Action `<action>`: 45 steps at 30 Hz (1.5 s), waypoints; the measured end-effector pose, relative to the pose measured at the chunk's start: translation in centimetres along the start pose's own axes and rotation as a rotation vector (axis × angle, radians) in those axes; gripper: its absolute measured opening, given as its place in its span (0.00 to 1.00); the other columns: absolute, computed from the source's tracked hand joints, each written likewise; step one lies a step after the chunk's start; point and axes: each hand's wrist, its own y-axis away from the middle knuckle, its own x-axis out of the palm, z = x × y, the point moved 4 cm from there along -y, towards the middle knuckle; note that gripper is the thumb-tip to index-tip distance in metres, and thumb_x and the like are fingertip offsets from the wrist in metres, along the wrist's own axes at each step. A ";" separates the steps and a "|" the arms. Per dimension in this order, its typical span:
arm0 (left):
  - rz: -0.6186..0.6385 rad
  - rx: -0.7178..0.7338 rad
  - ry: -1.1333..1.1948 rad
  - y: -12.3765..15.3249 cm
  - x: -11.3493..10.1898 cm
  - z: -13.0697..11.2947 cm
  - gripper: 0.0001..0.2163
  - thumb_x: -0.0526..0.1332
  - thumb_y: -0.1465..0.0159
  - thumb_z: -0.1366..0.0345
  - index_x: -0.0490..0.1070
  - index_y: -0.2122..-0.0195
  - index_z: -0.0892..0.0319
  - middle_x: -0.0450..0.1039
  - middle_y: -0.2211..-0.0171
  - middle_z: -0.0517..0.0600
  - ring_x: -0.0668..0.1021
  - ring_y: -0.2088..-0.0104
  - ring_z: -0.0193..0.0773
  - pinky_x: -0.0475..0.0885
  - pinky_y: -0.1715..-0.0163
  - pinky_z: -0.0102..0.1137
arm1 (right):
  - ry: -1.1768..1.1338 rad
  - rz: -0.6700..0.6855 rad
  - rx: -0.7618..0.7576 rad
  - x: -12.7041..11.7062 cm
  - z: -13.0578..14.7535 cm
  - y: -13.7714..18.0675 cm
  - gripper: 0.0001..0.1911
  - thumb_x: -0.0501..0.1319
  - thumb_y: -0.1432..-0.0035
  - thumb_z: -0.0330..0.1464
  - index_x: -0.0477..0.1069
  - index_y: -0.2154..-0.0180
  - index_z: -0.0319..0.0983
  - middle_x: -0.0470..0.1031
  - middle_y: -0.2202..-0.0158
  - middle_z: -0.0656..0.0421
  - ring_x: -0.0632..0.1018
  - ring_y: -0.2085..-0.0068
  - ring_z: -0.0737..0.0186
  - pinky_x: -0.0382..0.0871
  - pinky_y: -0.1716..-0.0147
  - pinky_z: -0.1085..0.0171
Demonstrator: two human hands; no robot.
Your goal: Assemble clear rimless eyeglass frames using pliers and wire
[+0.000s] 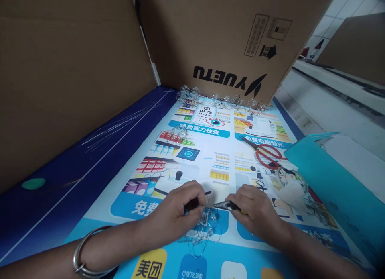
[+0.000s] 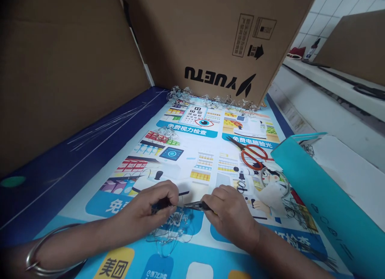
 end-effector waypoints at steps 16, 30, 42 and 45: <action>0.067 -0.022 0.166 -0.2 -0.2 0.0 0.05 0.53 0.42 0.74 0.66 0.71 0.60 0.65 0.71 0.47 0.68 0.70 0.33 0.63 0.70 0.28 | -0.012 -0.016 0.002 -0.1 0.0 -0.1 0.07 0.53 0.43 0.29 0.69 0.65 0.39 0.70 0.71 0.56 0.68 0.69 0.62 0.60 0.70 0.63; 0.168 -0.233 0.317 -1.4 -1.1 1.5 0.03 0.56 0.41 0.71 0.62 0.66 0.59 0.63 0.75 0.43 0.65 0.77 0.29 0.60 0.78 0.24 | -0.041 -0.001 -0.084 0.3 -1.4 -0.3 0.11 0.55 0.46 0.29 0.66 0.59 0.41 0.71 0.71 0.57 0.71 0.70 0.60 0.65 0.69 0.62; 0.142 -0.170 0.269 -1.0 -1.4 1.8 0.03 0.55 0.41 0.72 0.64 0.65 0.61 0.67 0.72 0.47 0.68 0.75 0.30 0.63 0.77 0.24 | -0.028 -0.008 -0.046 0.0 -1.1 -0.8 0.10 0.55 0.45 0.28 0.67 0.60 0.40 0.70 0.72 0.58 0.71 0.70 0.63 0.64 0.71 0.65; 0.101 -0.103 0.184 -0.9 -1.6 1.5 0.03 0.55 0.41 0.72 0.66 0.67 0.61 0.70 0.71 0.48 0.71 0.72 0.31 0.66 0.73 0.25 | -0.070 -0.001 -0.031 0.3 -0.5 -1.2 0.09 0.55 0.45 0.28 0.68 0.60 0.40 0.70 0.71 0.58 0.70 0.70 0.63 0.63 0.70 0.65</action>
